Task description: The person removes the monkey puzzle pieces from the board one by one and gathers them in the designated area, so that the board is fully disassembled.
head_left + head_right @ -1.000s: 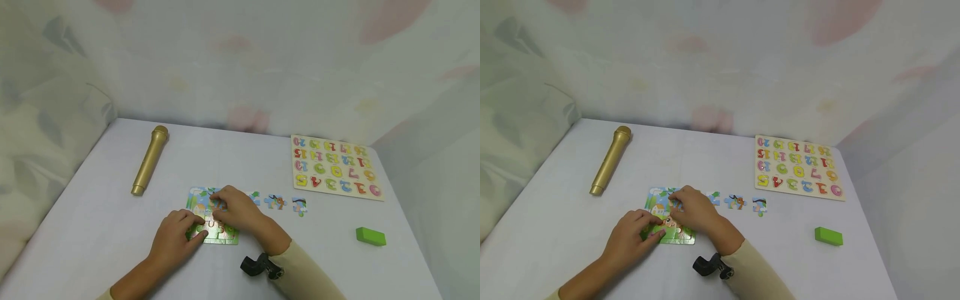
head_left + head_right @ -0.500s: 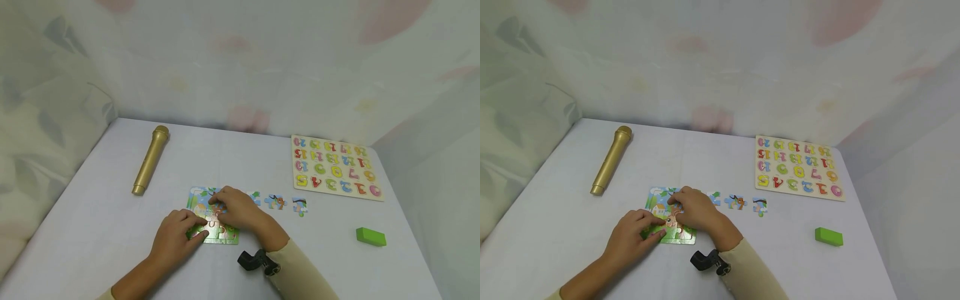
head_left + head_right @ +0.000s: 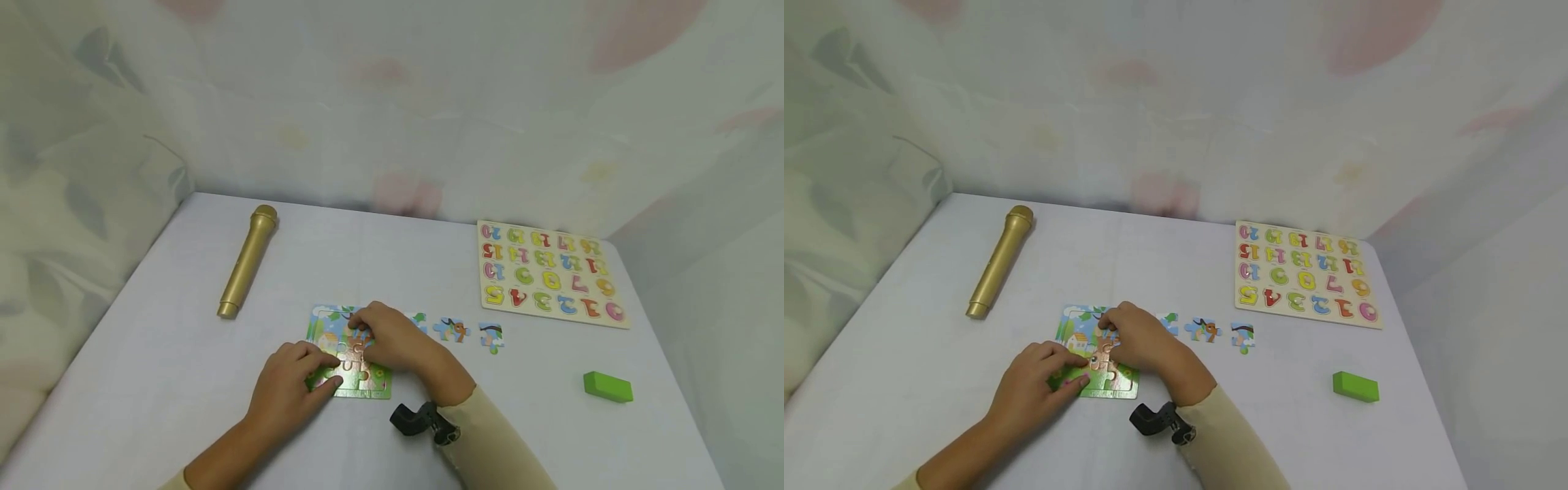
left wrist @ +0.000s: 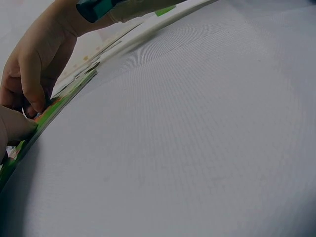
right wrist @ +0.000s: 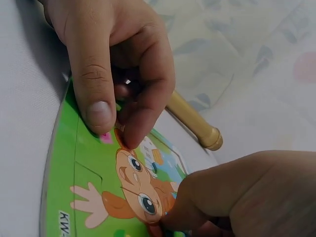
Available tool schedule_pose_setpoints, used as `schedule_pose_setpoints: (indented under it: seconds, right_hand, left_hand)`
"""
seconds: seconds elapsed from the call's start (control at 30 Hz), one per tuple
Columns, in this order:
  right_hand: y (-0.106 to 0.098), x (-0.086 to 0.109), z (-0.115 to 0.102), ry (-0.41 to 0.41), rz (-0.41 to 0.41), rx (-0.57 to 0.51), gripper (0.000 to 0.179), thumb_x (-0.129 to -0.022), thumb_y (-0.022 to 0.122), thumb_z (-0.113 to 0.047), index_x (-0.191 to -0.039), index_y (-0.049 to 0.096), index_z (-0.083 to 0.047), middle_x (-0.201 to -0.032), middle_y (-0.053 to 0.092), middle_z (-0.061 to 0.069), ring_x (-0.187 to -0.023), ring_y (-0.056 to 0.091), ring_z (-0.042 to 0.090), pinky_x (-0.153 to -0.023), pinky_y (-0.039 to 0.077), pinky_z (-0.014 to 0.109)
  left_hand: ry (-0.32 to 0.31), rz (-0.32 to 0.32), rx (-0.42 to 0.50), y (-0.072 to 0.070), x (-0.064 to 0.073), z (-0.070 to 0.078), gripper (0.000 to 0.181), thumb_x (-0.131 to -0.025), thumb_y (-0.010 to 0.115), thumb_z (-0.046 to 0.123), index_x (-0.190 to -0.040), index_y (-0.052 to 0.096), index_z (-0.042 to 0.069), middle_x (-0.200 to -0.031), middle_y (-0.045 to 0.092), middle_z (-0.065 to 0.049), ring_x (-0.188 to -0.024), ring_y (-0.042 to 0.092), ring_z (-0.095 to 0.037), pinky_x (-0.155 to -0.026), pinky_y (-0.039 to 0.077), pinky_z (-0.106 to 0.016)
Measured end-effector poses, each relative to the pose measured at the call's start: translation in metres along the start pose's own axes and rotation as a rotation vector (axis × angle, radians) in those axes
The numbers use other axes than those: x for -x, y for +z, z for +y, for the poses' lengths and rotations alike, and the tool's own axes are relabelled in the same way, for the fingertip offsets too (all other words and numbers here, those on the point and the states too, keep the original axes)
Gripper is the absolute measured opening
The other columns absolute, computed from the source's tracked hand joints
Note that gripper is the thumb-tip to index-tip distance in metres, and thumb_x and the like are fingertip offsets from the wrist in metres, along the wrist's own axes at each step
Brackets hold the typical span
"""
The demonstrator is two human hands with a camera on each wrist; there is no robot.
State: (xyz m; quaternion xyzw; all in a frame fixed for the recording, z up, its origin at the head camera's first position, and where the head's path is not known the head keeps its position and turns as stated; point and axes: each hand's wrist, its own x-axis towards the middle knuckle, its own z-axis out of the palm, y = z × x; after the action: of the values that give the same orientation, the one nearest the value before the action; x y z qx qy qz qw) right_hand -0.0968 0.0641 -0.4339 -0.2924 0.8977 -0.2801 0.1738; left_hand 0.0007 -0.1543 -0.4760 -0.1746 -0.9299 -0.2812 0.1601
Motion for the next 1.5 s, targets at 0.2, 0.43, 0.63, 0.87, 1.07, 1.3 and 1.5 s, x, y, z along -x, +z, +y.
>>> schedule_pose_setpoints:
  seconds: [0.2, 0.43, 0.63, 0.87, 1.07, 1.3, 1.5]
  right_hand:
    - [-0.0002, -0.0013, 0.0, 0.009, -0.006, 0.009, 0.046, -0.085, 0.078, -0.002, -0.129, 0.07, -0.013, -0.114, 0.06, -0.005, -0.1, 0.056, 0.009, -0.09, 0.049, 0.026]
    - [-0.0009, -0.0015, -0.0049, 0.027, -0.011, 0.013, 0.046, -0.086, 0.078, -0.002, -0.13, 0.068, -0.013, -0.117, 0.06, -0.002, -0.102, 0.058, 0.012, -0.094, 0.05, 0.03]
    - [0.0007, -0.0015, -0.0045, 0.026, -0.006, -0.006, 0.046, -0.087, 0.078, -0.001, -0.13, 0.067, -0.013, -0.118, 0.06, -0.002, -0.103, 0.058, 0.012, -0.094, 0.05, 0.03]
    - [0.0011, 0.0004, -0.0033, 0.023, 0.002, -0.055, 0.044, -0.087, 0.076, 0.001, -0.127, 0.066, -0.015, -0.114, 0.06, -0.004, -0.099, 0.057, 0.011, -0.087, 0.049, 0.028]
    - [0.0014, -0.001, 0.001, -0.008, 0.005, -0.09, 0.049, -0.084, 0.075, 0.006, -0.125, 0.064, -0.017, -0.102, 0.061, -0.006, -0.089, 0.056, 0.011, -0.079, 0.047, 0.027]
    - [0.0007, -0.0004, 0.0029, -0.024, 0.0, -0.172, 0.038, -0.092, 0.074, -0.005, -0.126, 0.061, -0.018, -0.096, 0.063, -0.007, -0.082, 0.057, 0.01, -0.076, 0.046, 0.027]
    - [0.0015, 0.0009, 0.0007, 0.032, 0.021, -0.225, 0.027, -0.1, 0.072, -0.01, -0.123, 0.061, -0.02, -0.091, 0.062, -0.008, -0.074, 0.055, 0.007, -0.07, 0.046, 0.026]
  left_hand:
    - [0.004, 0.004, 0.002, 0.0005, -0.001, -0.0007, 0.026, -0.075, 0.097, 0.027, -0.096, 0.082, 0.026, -0.09, 0.063, 0.015, -0.08, 0.046, -0.005, -0.068, 0.04, -0.028]
    - [0.006, 0.004, 0.0, 0.0007, -0.0011, -0.0023, 0.026, -0.074, 0.097, 0.026, -0.096, 0.082, 0.025, -0.09, 0.063, 0.015, -0.08, 0.046, -0.005, -0.068, 0.04, -0.028]
    - [-0.001, -0.003, 0.0, -0.0001, -0.0003, -0.0023, 0.027, -0.074, 0.098, 0.025, -0.096, 0.084, 0.025, -0.09, 0.062, 0.015, -0.079, 0.046, -0.005, -0.067, 0.039, -0.027]
    - [-0.014, -0.013, -0.001, 0.0006, 0.0, -0.0021, 0.026, -0.074, 0.098, 0.026, -0.096, 0.084, 0.025, -0.09, 0.062, 0.016, -0.079, 0.044, -0.004, -0.067, 0.039, -0.026]
    - [-0.02, -0.017, -0.002, 0.0012, -0.0001, -0.003, 0.026, -0.074, 0.099, 0.027, -0.094, 0.082, 0.024, -0.091, 0.063, 0.017, -0.08, 0.045, -0.005, -0.067, 0.039, -0.027]
    - [-0.018, -0.017, 0.002, 0.0004, -0.0007, -0.0029, 0.026, -0.073, 0.099, 0.026, -0.091, 0.08, 0.024, -0.09, 0.063, 0.016, -0.08, 0.047, -0.005, -0.068, 0.041, -0.028]
    - [-0.029, -0.025, 0.006, -0.0004, -0.001, -0.0019, 0.025, -0.075, 0.099, 0.028, -0.091, 0.08, 0.024, -0.091, 0.063, 0.016, -0.08, 0.047, -0.005, -0.068, 0.04, -0.028]
